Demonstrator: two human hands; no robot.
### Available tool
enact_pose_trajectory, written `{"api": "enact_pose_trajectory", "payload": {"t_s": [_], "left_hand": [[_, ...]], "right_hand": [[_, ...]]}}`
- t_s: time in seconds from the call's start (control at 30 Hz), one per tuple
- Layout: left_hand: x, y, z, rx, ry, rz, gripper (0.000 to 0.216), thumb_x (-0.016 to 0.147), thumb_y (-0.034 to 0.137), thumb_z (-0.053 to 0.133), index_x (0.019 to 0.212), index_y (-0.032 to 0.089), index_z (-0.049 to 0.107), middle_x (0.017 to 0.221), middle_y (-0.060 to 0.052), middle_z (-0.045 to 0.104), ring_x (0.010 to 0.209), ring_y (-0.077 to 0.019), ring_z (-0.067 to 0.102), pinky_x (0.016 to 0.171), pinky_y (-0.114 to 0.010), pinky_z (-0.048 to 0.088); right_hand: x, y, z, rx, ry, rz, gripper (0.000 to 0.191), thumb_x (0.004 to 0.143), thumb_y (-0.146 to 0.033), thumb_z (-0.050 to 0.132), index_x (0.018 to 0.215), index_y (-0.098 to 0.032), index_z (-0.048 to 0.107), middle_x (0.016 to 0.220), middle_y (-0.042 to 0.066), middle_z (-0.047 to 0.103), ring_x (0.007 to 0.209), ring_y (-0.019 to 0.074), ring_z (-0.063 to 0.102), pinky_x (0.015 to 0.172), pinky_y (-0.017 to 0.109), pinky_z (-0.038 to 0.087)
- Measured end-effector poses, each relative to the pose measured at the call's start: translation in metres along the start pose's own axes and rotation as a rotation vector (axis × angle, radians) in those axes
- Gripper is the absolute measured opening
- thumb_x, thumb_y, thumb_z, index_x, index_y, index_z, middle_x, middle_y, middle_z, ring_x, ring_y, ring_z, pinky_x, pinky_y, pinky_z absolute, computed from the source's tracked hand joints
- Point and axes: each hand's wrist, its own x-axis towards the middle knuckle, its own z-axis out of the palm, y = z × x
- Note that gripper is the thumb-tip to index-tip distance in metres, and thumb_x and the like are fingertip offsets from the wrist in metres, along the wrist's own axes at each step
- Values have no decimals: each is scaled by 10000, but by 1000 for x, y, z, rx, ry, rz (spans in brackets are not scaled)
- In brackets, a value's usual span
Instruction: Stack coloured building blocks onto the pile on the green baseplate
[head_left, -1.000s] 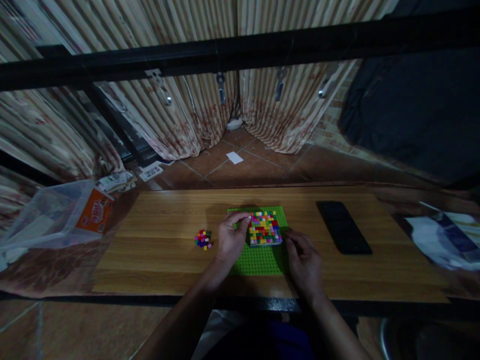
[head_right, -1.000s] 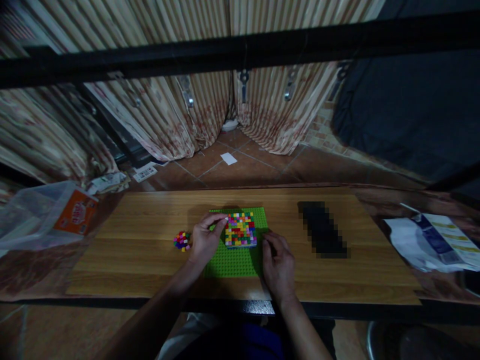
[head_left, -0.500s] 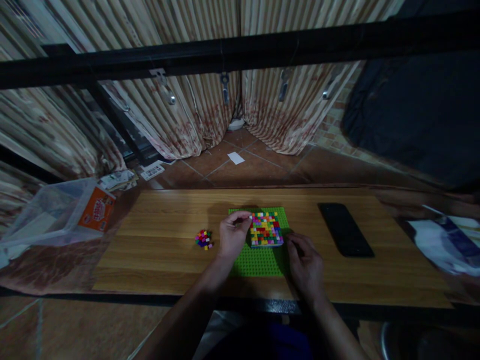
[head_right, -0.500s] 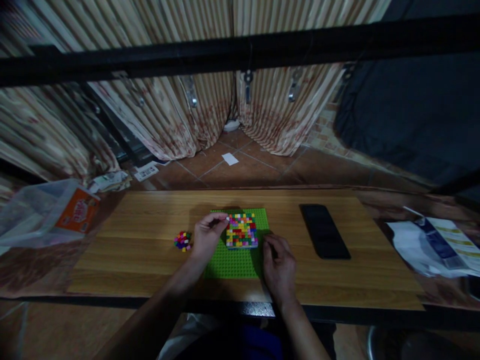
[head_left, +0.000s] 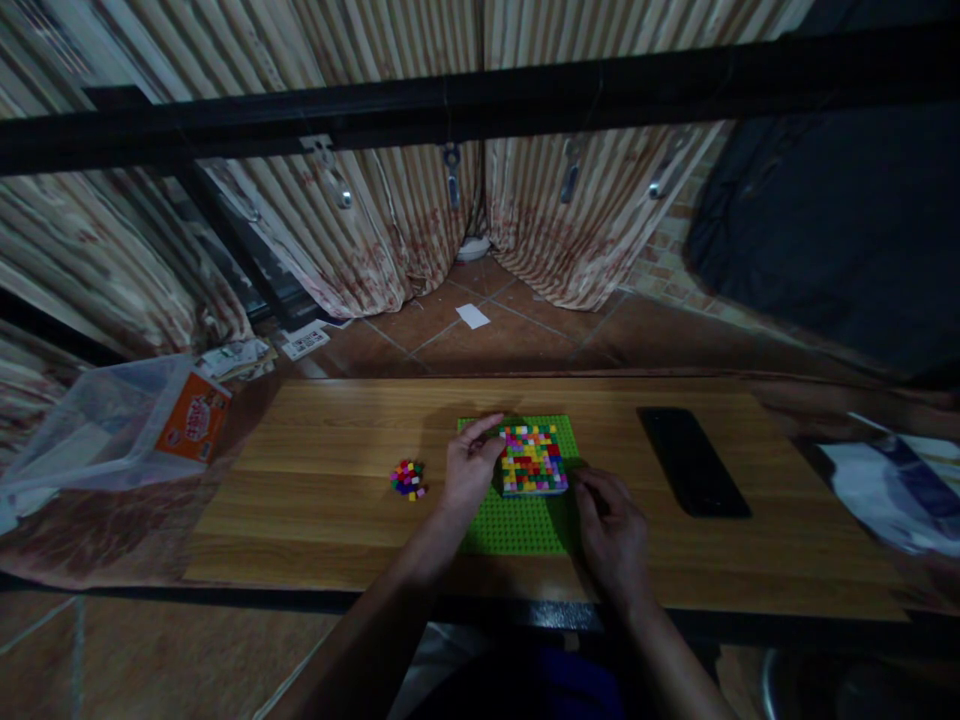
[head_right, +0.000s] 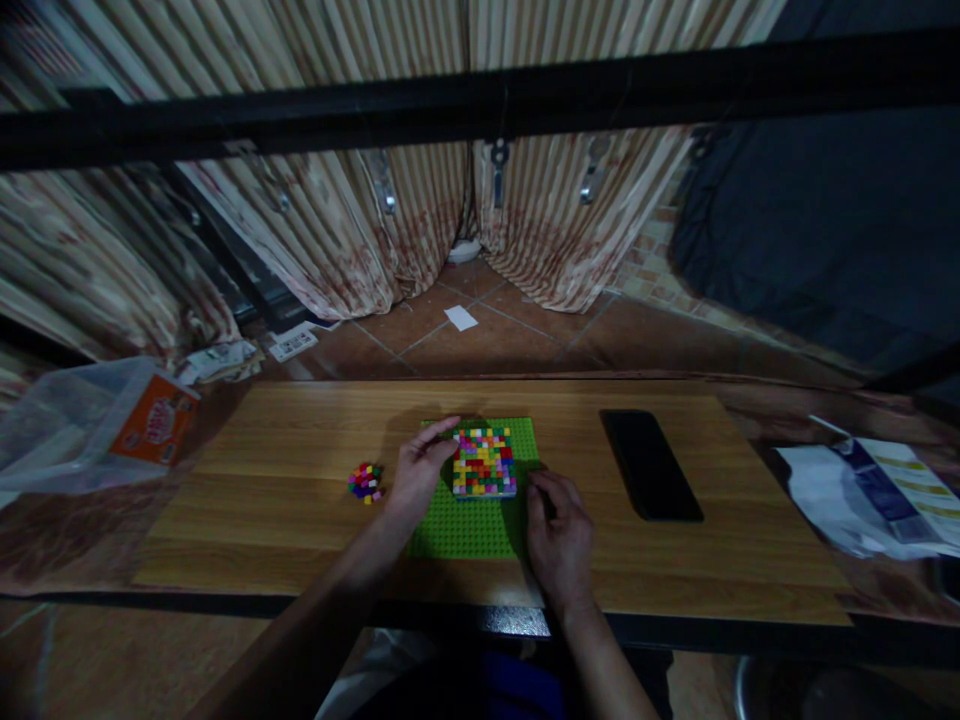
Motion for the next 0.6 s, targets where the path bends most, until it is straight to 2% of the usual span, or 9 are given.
{"api": "enact_pose_trajectory", "payload": {"t_s": [0.17, 0.6], "left_hand": [[-2, 2, 1, -25, -71, -47, 307, 685, 203, 651, 959, 190, 788, 805, -4, 756, 713, -125, 628, 702, -230, 487], [-2, 0, 5, -97, -51, -50, 234, 667, 206, 661, 861, 179, 789, 757, 3, 746, 676, -124, 625, 673, -227, 490]], "right_hand": [[0, 2, 0, 1, -15, -7, 236, 926, -352, 531, 982, -192, 695, 1060, 105, 680, 1014, 235, 636, 926, 426, 499], [-1, 0, 1, -14, -16, -29, 225, 921, -344, 534, 966, -198, 698, 1050, 110, 680, 1004, 240, 637, 914, 435, 509]]}}
